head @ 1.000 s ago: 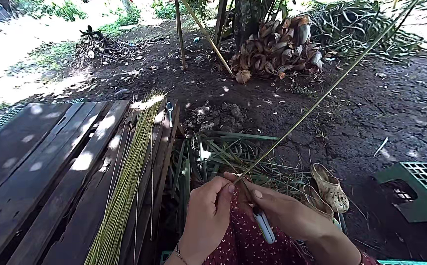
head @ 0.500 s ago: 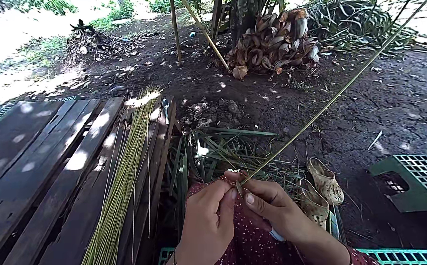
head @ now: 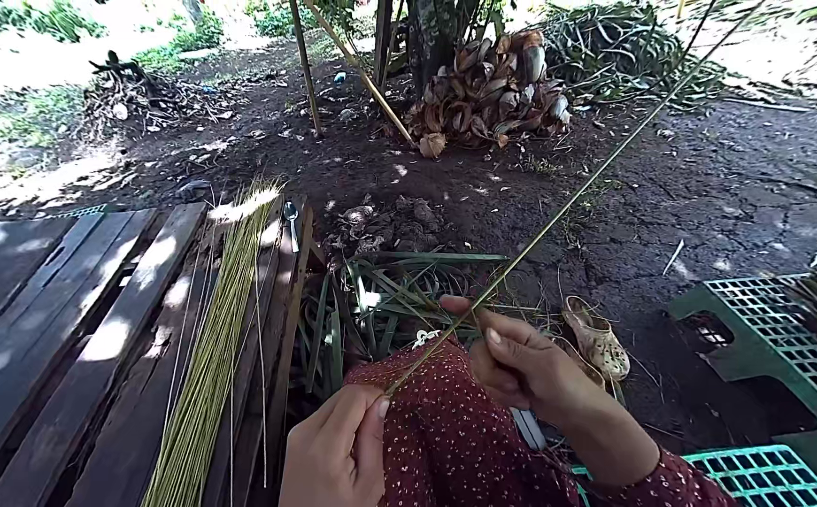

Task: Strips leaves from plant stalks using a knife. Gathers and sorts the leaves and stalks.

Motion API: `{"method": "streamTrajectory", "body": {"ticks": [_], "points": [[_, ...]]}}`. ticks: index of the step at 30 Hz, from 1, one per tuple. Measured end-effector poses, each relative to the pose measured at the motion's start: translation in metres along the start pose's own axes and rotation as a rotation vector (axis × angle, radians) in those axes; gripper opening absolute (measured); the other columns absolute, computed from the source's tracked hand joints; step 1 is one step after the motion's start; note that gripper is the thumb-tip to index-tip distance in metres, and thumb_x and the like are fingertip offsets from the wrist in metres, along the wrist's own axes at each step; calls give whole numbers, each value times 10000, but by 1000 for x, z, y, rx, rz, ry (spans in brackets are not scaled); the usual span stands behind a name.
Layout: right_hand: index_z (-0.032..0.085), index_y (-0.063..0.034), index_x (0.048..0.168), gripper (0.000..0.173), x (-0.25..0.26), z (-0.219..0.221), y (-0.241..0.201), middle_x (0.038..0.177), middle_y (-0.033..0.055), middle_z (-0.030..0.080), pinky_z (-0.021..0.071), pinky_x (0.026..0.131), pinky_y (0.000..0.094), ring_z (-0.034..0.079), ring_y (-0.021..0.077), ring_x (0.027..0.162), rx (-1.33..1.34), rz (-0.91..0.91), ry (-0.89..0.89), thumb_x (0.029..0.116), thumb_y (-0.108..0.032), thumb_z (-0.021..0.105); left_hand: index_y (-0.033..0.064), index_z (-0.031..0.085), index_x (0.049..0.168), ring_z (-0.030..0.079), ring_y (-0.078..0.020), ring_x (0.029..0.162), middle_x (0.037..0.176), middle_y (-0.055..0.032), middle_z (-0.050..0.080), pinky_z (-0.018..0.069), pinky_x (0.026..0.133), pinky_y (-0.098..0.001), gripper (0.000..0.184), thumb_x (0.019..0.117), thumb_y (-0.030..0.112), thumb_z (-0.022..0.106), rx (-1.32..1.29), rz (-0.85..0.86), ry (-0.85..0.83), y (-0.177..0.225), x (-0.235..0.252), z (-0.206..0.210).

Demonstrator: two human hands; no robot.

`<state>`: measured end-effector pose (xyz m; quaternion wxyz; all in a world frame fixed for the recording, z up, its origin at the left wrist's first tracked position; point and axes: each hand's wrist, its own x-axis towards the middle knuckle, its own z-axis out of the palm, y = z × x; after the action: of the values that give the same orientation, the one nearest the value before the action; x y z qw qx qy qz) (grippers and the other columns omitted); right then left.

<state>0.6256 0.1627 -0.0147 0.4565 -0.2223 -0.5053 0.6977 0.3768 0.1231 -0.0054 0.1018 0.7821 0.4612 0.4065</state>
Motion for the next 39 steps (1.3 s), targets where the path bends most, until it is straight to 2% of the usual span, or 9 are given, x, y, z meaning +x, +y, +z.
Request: {"method": "streamTrajectory", "body": {"ticks": [4,10,13,15,20,24,30,35,39], "points": [[561,-127,1432,416,3,-19,-12,548,-169,460,310,429,95,362,-84,435,-102,-93,204,1063,-209,387,1,677,863,587,-49,655,713,-87,654,454,621,-134,290,1029,176,517,6,10,-73,-2,-7,-14],[567,-134,1404,456,6,-61,-40,500,-107,422,354,399,132,363,-20,381,-158,-248,596,1100,-218,238,-41,696,889,610,-98,671,739,-152,677,477,646,-175,329,1038,187,512,90,-15,-128,-25,-17,-42],[527,-139,1443,449,5,-61,-37,509,-100,435,368,404,137,386,-12,386,-171,-292,626,1101,-206,244,-45,711,1031,675,-240,730,867,-194,708,543,668,-359,305,1049,156,481,211,-83,-238,-32,-13,-48],[479,-181,1472,433,4,-47,-25,532,-116,482,410,439,140,443,-16,421,-197,-262,511,1080,-221,299,-31,703,1084,678,-281,747,909,-188,699,546,649,-432,322,1055,163,447,248,-105,-226,-25,-4,-41],[547,-145,1436,406,8,0,23,739,-193,576,471,648,136,525,-70,651,-195,-187,43,1078,-321,471,75,735,1008,661,-149,688,871,-65,714,531,579,-305,329,1053,277,479,187,2,-33,8,25,6],[532,-106,1456,427,6,20,33,713,-195,502,363,554,84,415,-112,592,-120,-247,-40,1090,-313,454,83,727,904,597,-68,619,777,-23,676,474,545,-200,257,1003,213,528,100,29,54,21,34,24],[681,-175,1249,327,6,-6,20,634,-201,459,369,536,100,415,-101,558,-350,-409,246,1075,-369,485,51,704,875,565,15,652,749,-13,655,456,605,-106,268,1015,222,551,-48,11,15,16,24,15],[614,-135,1362,369,11,-43,-7,546,-163,471,418,503,137,447,-35,471,-265,-459,604,1068,-240,418,6,713,896,598,-12,668,770,-62,685,484,636,-133,257,1010,178,559,-48,-80,-105,3,9,-15],[616,-139,1342,354,9,-36,-1,543,-158,453,417,513,147,441,-34,477,-239,-443,578,1069,-233,411,6,732,961,640,-70,692,827,-85,719,520,645,-218,241,1002,173,562,9,-151,-222,-1,9,-25]]}}
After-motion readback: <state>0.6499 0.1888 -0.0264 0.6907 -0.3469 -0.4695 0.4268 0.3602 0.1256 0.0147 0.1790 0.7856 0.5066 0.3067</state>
